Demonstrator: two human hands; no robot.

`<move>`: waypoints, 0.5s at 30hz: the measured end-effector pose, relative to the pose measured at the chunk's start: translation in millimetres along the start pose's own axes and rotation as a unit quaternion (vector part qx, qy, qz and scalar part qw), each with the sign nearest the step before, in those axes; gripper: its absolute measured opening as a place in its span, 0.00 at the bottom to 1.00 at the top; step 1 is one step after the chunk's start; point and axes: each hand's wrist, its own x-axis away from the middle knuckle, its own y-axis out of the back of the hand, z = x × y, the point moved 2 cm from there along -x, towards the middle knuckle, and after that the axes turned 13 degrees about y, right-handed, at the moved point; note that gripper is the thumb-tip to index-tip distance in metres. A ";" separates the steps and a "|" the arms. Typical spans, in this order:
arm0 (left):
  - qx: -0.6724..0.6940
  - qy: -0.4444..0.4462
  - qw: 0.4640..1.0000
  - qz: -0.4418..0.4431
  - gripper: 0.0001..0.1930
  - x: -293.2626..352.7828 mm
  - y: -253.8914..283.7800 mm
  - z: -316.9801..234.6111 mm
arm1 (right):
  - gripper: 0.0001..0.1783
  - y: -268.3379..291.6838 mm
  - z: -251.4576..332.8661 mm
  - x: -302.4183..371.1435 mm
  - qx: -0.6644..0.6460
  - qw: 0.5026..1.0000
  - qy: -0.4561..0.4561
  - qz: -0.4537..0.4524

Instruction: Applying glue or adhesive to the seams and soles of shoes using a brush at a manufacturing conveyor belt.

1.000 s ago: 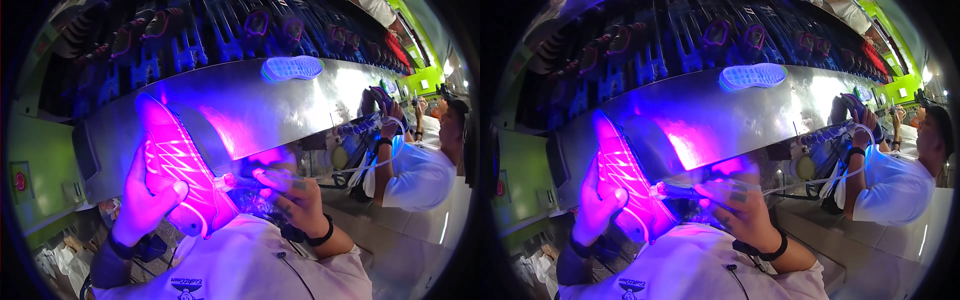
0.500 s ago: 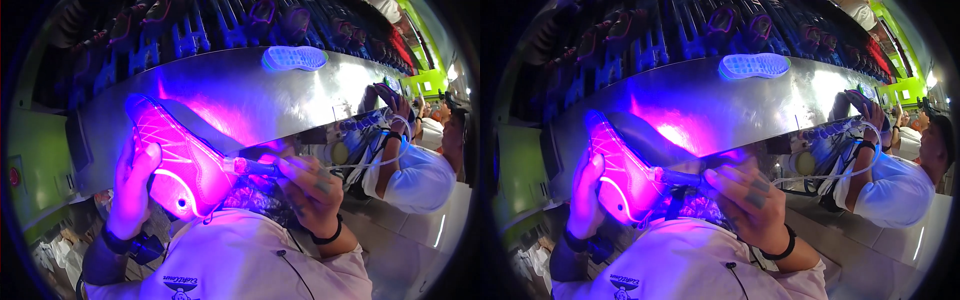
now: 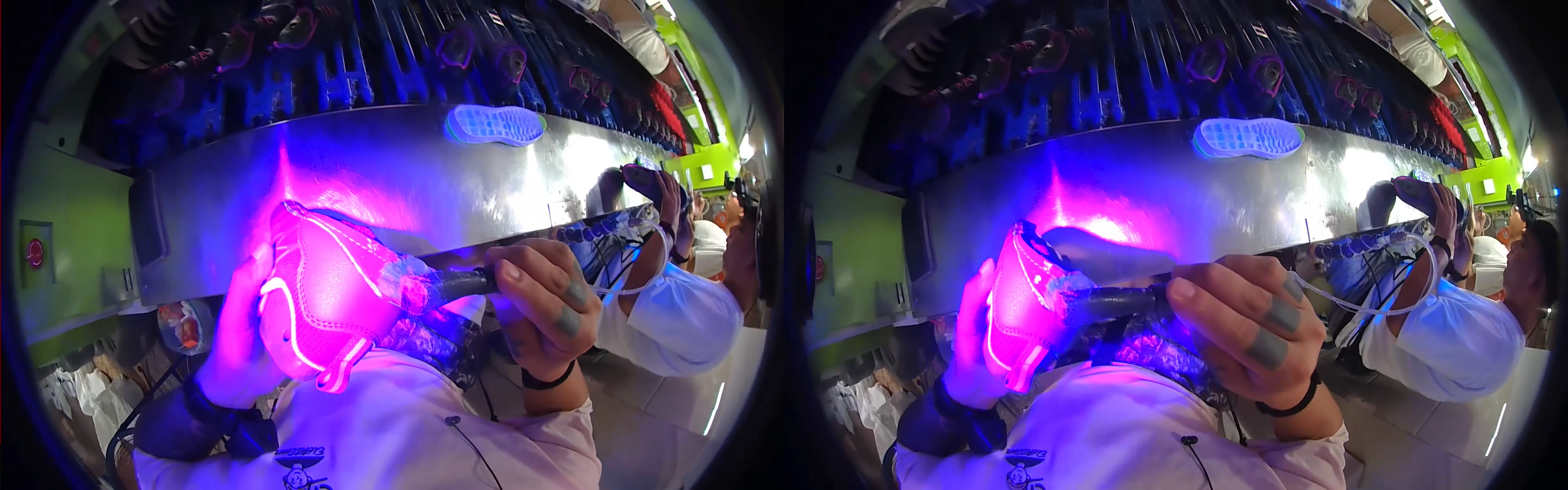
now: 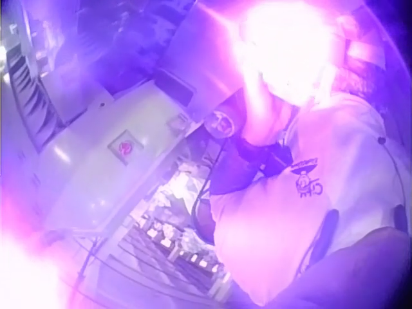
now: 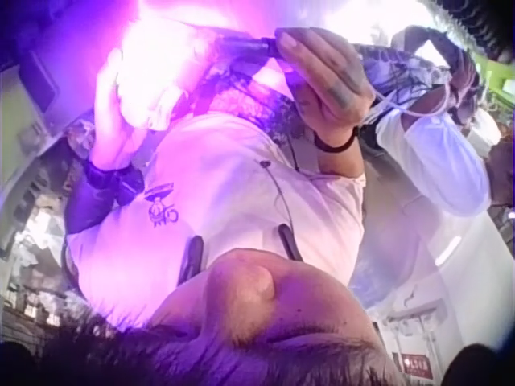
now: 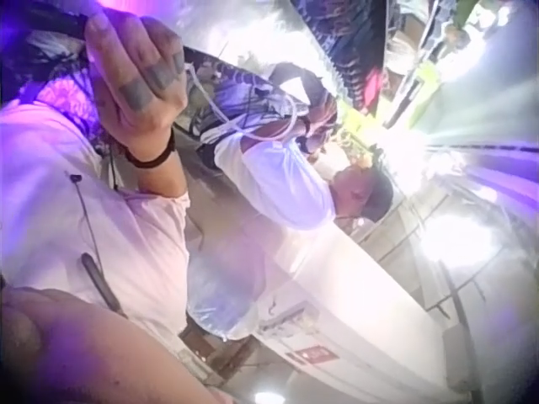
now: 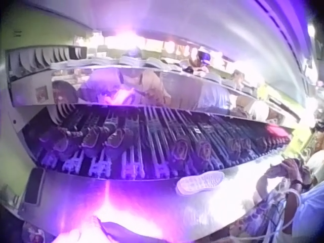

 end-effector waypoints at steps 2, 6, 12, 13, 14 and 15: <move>0.004 0.021 0.999 0.027 0.35 3.2 -0.7 4.7 | 0.27 3.7 0.2 -3.4 -0.014 1.000 -0.001 -0.009; 0.151 0.095 0.984 -0.017 0.39 12.7 8.2 29.4 | 0.26 4.4 -4.5 -8.6 -0.035 0.999 0.012 -0.017; 0.195 0.111 0.974 -0.006 0.38 16.2 7.4 58.4 | 0.27 3.4 -11.0 4.0 -0.054 0.997 0.016 -0.044; 0.208 0.121 0.971 0.004 0.37 14.3 8.6 61.5 | 0.27 2.2 -12.6 8.4 -0.052 0.997 0.018 -0.046; 0.221 0.130 0.966 0.012 0.37 15.1 8.4 63.8 | 0.27 0.0 -13.5 11.3 -0.069 0.997 0.005 -0.045; 0.235 0.138 0.962 0.020 0.37 15.5 9.5 65.6 | 0.27 -1.7 -13.5 13.3 -0.086 0.995 -0.007 -0.045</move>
